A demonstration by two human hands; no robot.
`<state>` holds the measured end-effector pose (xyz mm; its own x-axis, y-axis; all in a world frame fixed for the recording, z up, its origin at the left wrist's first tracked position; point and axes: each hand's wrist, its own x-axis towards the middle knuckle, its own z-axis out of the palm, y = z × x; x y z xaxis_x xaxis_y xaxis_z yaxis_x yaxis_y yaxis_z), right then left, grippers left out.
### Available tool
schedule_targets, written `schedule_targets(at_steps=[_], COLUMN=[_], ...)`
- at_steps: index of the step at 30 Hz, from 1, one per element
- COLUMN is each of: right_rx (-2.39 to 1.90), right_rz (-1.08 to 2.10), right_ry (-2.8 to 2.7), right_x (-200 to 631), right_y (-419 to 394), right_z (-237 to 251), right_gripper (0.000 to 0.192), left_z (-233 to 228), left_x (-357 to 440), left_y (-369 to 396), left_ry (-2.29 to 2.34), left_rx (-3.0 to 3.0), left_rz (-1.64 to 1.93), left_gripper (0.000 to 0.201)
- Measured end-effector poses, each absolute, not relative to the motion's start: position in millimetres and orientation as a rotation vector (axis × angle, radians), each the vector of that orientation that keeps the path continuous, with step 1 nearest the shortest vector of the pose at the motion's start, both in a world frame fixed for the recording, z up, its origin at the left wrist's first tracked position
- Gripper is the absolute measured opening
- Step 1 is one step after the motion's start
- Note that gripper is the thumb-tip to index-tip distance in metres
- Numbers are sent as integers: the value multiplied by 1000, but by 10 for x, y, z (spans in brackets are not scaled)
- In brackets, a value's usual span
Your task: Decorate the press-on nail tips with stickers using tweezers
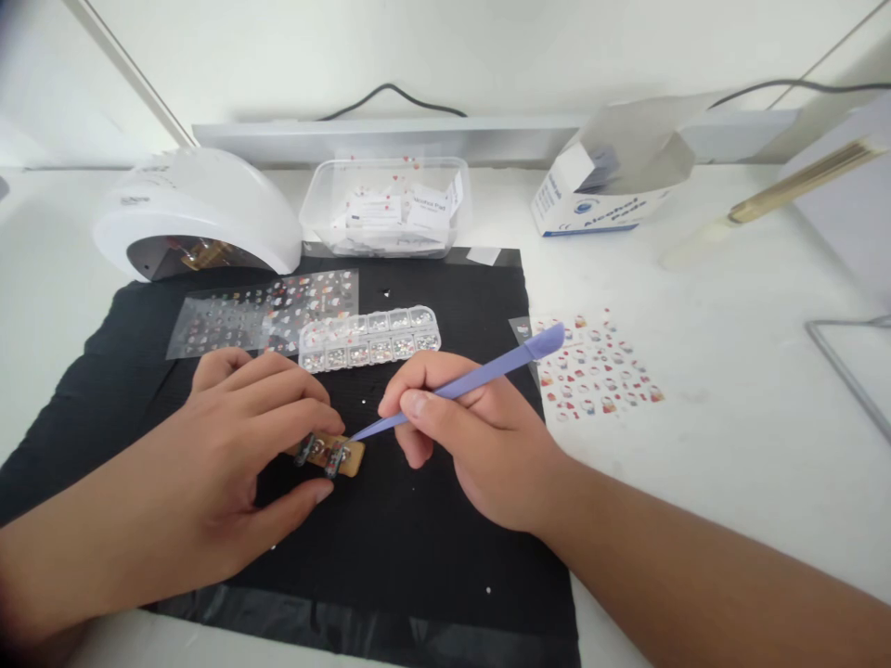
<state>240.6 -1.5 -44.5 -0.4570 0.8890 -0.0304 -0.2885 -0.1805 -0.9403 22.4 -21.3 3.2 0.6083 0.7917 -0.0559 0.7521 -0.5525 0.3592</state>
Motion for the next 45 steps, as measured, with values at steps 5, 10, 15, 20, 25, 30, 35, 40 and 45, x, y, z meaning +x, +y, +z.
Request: schedule_targets(at_steps=[5, 10, 15, 20, 25, 30, 35, 40, 45], right_rx=[-777, -780, -778, -777, -790, -794, -827, -801, -727], right_rz=[1767, 1765, 1764, 1758, 1756, 1753, 1747, 1772, 1784], right_ry=[-1218, -1221, -1223, -1240, -1241, -1238, -1219, -1179, -1072], right_x=[2409, 2412, 2406, 2418, 2424, 2411, 2410, 2442, 2462], right_y=[-11, -6, -7, -8, -13, -8, -1, 31, 92], right_z=[-452, -452, -455, -463, -456, -441, -430, -450, -473], right_gripper=[14, 14, 15, 15, 14, 13, 14, 14, 16], left_z=[36, 57, 78, 75, 92, 104, 102, 95, 90], left_x=[215, 205, 196, 202, 197, 193, 191, 196, 199], left_y=[-222, -226, -236, -220, -222, -219, -214, -211, -196], left_ry=[1243, 1257, 1235, 1195, 1125, 1127, 1131, 1139, 1142], left_rx=[2487, 2492, 2501, 2518, 2505, 2511, 2501, 2496, 2501], left_rz=[169, 176, 176, 183, 226, 223, 222, 230, 242], left_gripper=[1, 3, 4, 3, 9, 10, 13, 10, 11])
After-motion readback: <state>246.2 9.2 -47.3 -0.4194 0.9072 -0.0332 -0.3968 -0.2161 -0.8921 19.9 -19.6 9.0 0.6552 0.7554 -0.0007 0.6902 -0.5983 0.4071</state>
